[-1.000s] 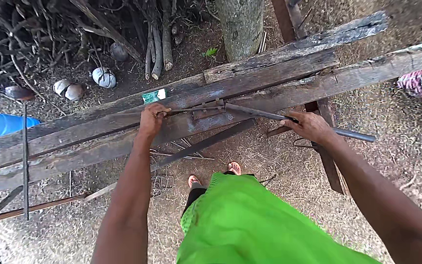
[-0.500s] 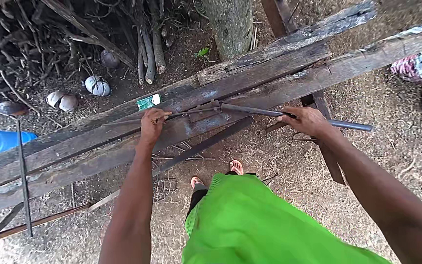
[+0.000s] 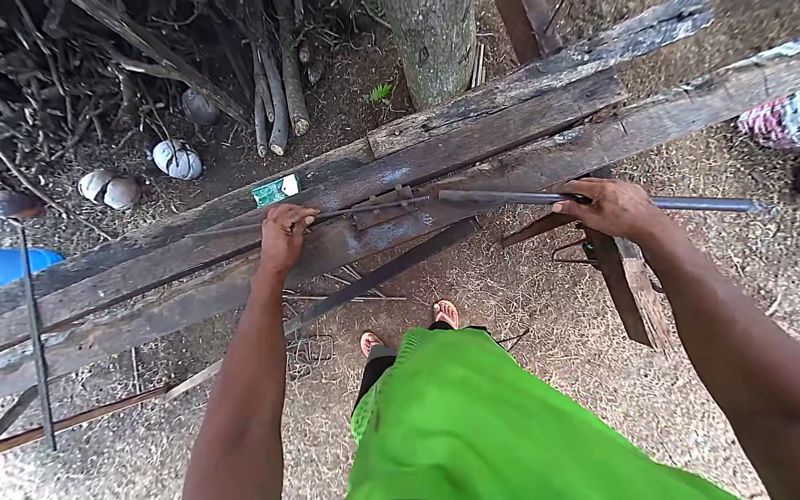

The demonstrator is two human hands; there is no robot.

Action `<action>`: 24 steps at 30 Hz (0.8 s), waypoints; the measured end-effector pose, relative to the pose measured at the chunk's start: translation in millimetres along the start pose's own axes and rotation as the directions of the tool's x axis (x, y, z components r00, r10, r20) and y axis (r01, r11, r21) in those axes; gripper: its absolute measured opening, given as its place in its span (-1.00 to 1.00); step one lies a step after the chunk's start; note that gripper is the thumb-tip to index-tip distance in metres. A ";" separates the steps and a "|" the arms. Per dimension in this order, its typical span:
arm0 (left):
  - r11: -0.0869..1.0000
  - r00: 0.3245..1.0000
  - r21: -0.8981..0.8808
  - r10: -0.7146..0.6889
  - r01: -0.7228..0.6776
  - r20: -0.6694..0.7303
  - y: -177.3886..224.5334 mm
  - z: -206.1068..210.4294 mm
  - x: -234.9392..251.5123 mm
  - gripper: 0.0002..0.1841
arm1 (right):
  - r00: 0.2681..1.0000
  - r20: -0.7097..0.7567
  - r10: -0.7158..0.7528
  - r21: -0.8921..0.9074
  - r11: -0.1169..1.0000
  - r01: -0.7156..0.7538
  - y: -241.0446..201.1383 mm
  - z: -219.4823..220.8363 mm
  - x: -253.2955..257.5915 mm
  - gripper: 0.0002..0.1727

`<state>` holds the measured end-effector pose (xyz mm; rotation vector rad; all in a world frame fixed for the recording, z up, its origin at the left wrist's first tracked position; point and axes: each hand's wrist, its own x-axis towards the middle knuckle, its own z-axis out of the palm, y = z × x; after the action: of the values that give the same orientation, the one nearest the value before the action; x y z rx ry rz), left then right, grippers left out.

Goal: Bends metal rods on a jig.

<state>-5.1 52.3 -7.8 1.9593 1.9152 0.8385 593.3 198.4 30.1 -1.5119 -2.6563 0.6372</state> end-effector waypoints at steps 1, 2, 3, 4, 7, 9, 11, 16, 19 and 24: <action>1.000 1.000 0.004 0.000 0.000 0.003 -0.2 0.2 0.3 -0.77 | 1.000 0.002 -0.011 -0.001 1.000 0.011 -2.4 1.3 2.5 -0.53; 1.000 1.000 0.005 -0.001 0.001 0.005 -0.3 0.2 0.4 -0.77 | 1.000 -0.001 -0.025 0.001 1.000 0.025 -4.7 2.6 5.0 -0.54; 1.000 1.000 0.005 0.001 -0.001 0.003 -0.2 0.0 0.3 -0.77 | 0.999 -0.006 -0.035 -0.001 0.999 0.035 -6.5 4.4 7.8 -0.54; 1.000 1.000 0.006 0.006 -0.006 0.002 0.4 -0.5 0.2 -0.77 | 0.999 -0.010 -0.041 -0.001 0.999 0.041 -8.2 5.8 10.2 -0.53; 1.000 1.000 0.007 0.027 -0.027 0.001 2.8 -1.4 1.2 -0.76 | 0.998 -0.013 -0.053 0.010 0.999 0.054 -13.6 7.3 15.1 -0.52; 0.999 1.000 0.010 0.030 -0.030 0.006 2.8 -1.9 1.9 -0.76 | 0.998 -0.002 -0.056 0.003 0.998 0.056 -16.9 7.5 17.3 -0.53; 0.999 0.999 0.013 0.033 -0.034 0.013 2.1 -2.5 2.5 -0.76 | 0.998 0.000 -0.064 -0.007 0.998 0.064 -18.0 8.3 18.5 -0.52; 0.998 0.998 0.048 0.048 -0.050 0.045 0.6 -6.9 2.6 -0.76 | 0.998 -0.021 -0.066 -0.018 0.998 0.066 -20.1 7.2 18.9 -0.51; 0.997 0.997 0.055 0.050 -0.053 0.055 0.2 -8.2 2.7 -0.76 | 0.998 -0.022 -0.056 -0.029 0.998 0.055 -22.3 4.1 17.9 -0.48; 0.998 0.998 0.047 0.042 -0.043 0.036 -1.0 -6.7 1.2 -0.77 | 0.997 -0.011 -0.078 -0.031 0.996 0.078 -23.3 3.1 20.0 -0.49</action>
<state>-9.8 52.3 -2.7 2.0354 1.8968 0.7713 562.9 203.5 32.0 -1.4060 -2.7132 0.5830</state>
